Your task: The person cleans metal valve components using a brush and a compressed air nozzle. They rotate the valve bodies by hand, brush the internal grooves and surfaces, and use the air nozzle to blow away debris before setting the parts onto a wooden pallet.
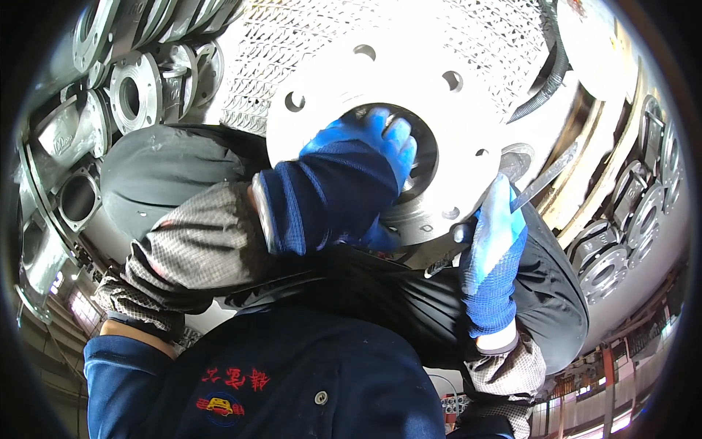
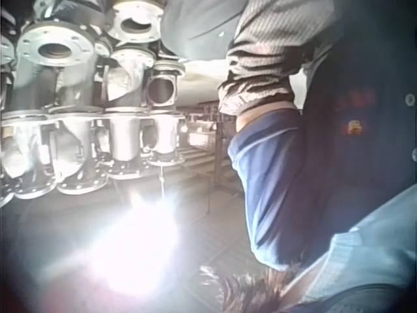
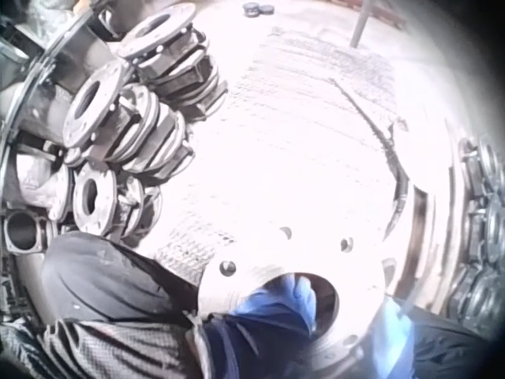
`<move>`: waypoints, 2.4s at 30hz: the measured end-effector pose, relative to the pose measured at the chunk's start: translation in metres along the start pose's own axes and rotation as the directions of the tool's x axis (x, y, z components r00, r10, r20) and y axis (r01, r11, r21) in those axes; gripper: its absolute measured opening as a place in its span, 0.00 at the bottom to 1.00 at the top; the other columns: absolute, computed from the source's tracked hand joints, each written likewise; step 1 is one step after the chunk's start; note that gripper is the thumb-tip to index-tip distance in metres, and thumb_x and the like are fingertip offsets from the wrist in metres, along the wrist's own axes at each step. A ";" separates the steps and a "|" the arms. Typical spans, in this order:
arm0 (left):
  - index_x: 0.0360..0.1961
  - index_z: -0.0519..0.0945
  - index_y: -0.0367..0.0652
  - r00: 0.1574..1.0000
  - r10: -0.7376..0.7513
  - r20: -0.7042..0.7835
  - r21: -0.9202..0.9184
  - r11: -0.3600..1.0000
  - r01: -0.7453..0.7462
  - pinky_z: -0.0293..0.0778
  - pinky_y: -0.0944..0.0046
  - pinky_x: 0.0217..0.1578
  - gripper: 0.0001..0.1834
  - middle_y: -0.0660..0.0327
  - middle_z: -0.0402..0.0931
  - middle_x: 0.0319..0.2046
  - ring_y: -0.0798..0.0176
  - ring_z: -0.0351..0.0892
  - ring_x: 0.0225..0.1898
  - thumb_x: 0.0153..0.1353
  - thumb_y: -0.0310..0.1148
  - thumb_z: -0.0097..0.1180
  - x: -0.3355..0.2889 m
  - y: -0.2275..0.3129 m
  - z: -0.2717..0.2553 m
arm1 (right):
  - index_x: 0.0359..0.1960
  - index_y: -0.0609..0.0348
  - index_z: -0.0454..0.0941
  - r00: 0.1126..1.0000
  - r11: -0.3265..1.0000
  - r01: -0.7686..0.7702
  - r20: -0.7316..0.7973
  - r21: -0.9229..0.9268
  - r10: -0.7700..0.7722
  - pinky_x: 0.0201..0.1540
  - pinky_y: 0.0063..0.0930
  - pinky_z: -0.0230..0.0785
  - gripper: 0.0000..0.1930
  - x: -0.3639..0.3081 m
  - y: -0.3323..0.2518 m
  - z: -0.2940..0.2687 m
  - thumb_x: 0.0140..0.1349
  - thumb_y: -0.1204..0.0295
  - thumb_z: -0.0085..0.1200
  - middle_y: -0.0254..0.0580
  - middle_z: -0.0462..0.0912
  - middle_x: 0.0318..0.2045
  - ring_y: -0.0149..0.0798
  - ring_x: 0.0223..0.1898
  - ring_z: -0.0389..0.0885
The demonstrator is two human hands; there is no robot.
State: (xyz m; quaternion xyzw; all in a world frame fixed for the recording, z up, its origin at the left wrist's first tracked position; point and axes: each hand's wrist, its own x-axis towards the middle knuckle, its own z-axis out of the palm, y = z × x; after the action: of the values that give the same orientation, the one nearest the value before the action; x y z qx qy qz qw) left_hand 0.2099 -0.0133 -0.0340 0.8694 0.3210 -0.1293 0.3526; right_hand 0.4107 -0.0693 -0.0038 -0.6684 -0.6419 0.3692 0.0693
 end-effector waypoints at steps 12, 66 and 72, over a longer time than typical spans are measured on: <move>0.25 0.82 0.41 0.975 0.089 0.201 -0.174 0.983 -0.054 0.74 0.60 0.30 0.21 0.56 0.78 0.21 0.55 0.78 0.27 0.43 0.50 0.60 0.009 -0.009 -0.006 | 0.49 0.72 0.65 0.892 0.683 -0.438 0.192 0.585 0.408 0.25 0.31 0.65 0.23 0.001 -0.012 -0.003 0.47 0.86 0.44 0.45 0.70 0.22 0.47 0.21 0.70; 0.58 0.55 0.28 0.547 -0.236 -0.803 -0.341 0.935 -0.098 0.73 0.58 0.38 0.48 0.44 0.73 0.39 0.50 0.76 0.39 0.42 0.45 0.64 -0.114 -0.012 -0.028 | 0.45 0.64 0.73 0.997 0.646 0.056 -0.075 0.761 0.002 0.16 0.13 0.56 0.15 0.031 -0.165 -0.002 0.62 0.67 0.47 0.28 0.72 0.19 0.19 0.16 0.65; 0.58 0.57 0.27 0.550 -0.458 -0.698 -0.525 0.850 0.041 0.72 0.58 0.45 0.45 0.40 0.72 0.45 0.46 0.76 0.43 0.45 0.44 0.61 -0.117 -0.021 -0.029 | 0.47 0.60 0.73 0.973 0.726 0.225 -0.190 0.649 -0.132 0.21 0.09 0.55 0.19 0.041 -0.160 -0.032 0.66 0.60 0.35 0.39 0.81 0.30 0.22 0.24 0.75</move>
State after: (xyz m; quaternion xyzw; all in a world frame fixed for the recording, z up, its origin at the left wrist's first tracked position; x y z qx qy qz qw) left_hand 0.1068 -0.0363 0.0286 0.6682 0.5894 0.3045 0.3369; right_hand 0.2963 0.0071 0.0929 -0.5570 -0.5230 0.5211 0.3804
